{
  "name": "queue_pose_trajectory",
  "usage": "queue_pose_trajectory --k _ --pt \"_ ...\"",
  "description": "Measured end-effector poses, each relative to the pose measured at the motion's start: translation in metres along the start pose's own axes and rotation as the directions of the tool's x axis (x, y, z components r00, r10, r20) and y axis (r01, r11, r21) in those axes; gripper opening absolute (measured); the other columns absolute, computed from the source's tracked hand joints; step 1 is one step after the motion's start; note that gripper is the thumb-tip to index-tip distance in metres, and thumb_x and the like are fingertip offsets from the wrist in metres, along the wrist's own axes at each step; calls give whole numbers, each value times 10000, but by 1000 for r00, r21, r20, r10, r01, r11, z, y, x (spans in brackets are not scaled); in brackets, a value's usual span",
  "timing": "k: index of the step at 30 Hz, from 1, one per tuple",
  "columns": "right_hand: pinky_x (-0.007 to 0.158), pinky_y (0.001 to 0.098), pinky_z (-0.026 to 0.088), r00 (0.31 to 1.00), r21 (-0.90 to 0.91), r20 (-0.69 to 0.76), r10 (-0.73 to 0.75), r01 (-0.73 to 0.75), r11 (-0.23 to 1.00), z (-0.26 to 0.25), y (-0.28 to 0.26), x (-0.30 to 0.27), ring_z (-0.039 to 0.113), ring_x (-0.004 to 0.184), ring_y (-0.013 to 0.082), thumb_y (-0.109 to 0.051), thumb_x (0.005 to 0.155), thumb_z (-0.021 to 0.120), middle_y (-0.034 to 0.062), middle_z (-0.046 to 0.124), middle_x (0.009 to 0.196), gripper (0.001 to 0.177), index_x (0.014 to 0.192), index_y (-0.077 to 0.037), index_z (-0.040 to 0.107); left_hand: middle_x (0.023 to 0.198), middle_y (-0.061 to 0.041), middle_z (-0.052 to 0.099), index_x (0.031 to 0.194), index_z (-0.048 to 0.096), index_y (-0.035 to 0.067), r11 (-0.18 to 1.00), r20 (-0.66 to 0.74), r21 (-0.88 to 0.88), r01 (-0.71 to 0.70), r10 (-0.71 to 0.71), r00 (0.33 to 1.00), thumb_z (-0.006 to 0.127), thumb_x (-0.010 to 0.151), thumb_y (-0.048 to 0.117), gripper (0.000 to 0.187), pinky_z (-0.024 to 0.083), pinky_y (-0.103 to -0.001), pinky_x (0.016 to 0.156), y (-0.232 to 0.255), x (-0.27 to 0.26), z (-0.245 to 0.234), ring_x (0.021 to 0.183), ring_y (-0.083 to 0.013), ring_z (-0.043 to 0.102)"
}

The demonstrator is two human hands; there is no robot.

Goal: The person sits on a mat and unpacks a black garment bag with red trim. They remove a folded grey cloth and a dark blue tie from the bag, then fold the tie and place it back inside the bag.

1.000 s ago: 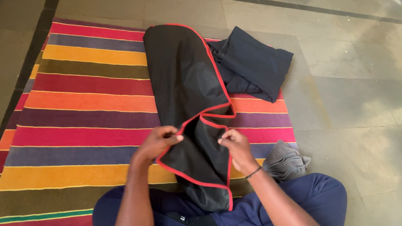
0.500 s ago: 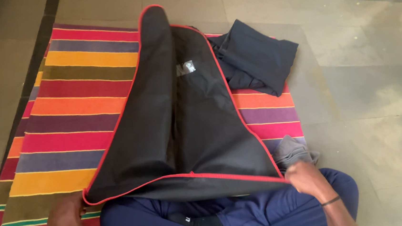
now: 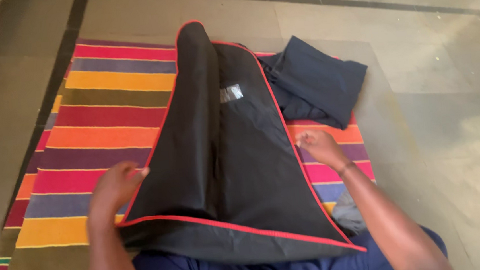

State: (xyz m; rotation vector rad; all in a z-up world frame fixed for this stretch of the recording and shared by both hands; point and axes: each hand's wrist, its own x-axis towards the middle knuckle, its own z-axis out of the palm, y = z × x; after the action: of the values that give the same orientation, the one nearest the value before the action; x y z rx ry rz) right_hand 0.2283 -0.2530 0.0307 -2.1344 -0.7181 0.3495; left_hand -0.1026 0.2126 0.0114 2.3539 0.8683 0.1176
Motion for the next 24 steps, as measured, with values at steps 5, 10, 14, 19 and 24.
queue_pose_trajectory --k 5,10,14,19,24 --pt "812 354 522 978 229 -76 196 -175 958 27 17 135 673 974 183 -82 911 657 80 747 1099 292 1191 -23 712 1223 -219 695 1232 681 34 989 61 139 -53 45 997 670 928 502 558 512 -500 991 58 125 47 1193 -397 633" --pt "947 326 527 991 21 -114 73 -71 997 48 19 212 708 1083 223 -112 834 737 138 736 1199 406 1229 -21 721 1326 -238 608 1394 539 46 993 -83 14 119 -117 990 625 959 489 627 459 -600 979 81 205 100 1228 -469 556" --pt "965 336 496 994 53 -10 109 -108 993 60 21 256 662 1134 230 -151 823 758 150 698 1229 453 1255 -25 702 1309 -261 628 1367 555 17 971 -115 -70 229 -236 965 623 990 515 628 471 -578 997 100 239 131 1226 -469 575" --pt "825 347 550 970 357 49 239 -240 903 72 39 286 690 928 201 -143 880 756 149 736 1046 313 1115 62 723 1276 -239 678 1250 649 29 947 -32 3 320 -320 947 679 935 383 475 520 -524 999 100 247 139 1216 -434 626" --pt "638 344 434 972 391 -61 229 -187 901 61 43 287 550 710 162 -36 847 777 61 661 840 208 1043 31 767 1133 -336 654 1139 603 -61 982 -331 -135 133 -171 928 575 974 169 284 499 -584 882 75 264 122 1058 -510 631"
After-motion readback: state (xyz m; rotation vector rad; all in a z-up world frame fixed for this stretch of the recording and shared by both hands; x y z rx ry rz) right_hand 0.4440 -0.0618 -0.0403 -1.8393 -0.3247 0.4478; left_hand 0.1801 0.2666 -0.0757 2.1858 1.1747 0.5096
